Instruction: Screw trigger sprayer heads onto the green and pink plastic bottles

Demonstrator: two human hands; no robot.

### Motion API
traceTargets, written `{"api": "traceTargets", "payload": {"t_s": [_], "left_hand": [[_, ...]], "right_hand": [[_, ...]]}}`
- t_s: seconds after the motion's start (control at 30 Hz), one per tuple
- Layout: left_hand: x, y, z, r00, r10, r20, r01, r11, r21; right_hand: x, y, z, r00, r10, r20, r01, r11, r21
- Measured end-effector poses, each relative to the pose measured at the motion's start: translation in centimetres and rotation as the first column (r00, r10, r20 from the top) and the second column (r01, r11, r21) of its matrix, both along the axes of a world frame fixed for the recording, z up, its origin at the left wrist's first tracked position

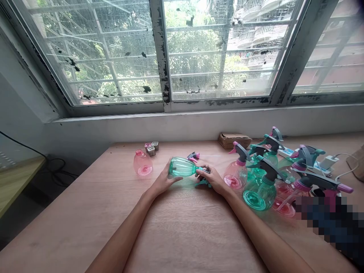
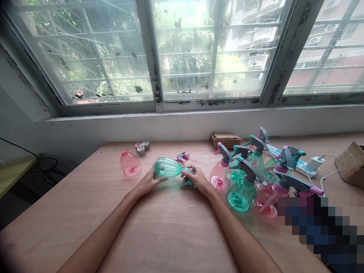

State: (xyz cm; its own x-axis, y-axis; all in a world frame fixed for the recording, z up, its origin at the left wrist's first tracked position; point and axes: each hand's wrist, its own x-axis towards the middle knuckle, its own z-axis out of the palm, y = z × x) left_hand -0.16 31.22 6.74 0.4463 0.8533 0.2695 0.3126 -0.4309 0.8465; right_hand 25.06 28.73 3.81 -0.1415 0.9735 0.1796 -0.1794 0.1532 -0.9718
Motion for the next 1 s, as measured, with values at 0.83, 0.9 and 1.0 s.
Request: {"api": "traceTargets", "payload": {"t_s": [0.83, 0.9, 1.0], "left_hand": [[0.05, 0.14, 0.21, 0.999, -0.05, 0.011, 0.05, 0.999, -0.017], [0.05, 0.17, 0.07, 0.999, -0.048, 0.016, 0.048, 0.999, -0.009], [0.12, 0.03, 0.22, 0.999, -0.042, 0.021, 0.042, 0.999, 0.002]], "right_hand": [[-0.06, 0.04, -0.14, 1.0, 0.002, -0.006, -0.002, 1.0, -0.007], [-0.06, 0.07, -0.16, 1.0, 0.003, -0.004, -0.003, 1.0, -0.006], [-0.05, 0.11, -0.22, 1.0, 0.007, -0.001, -0.007, 1.0, -0.002]]}}
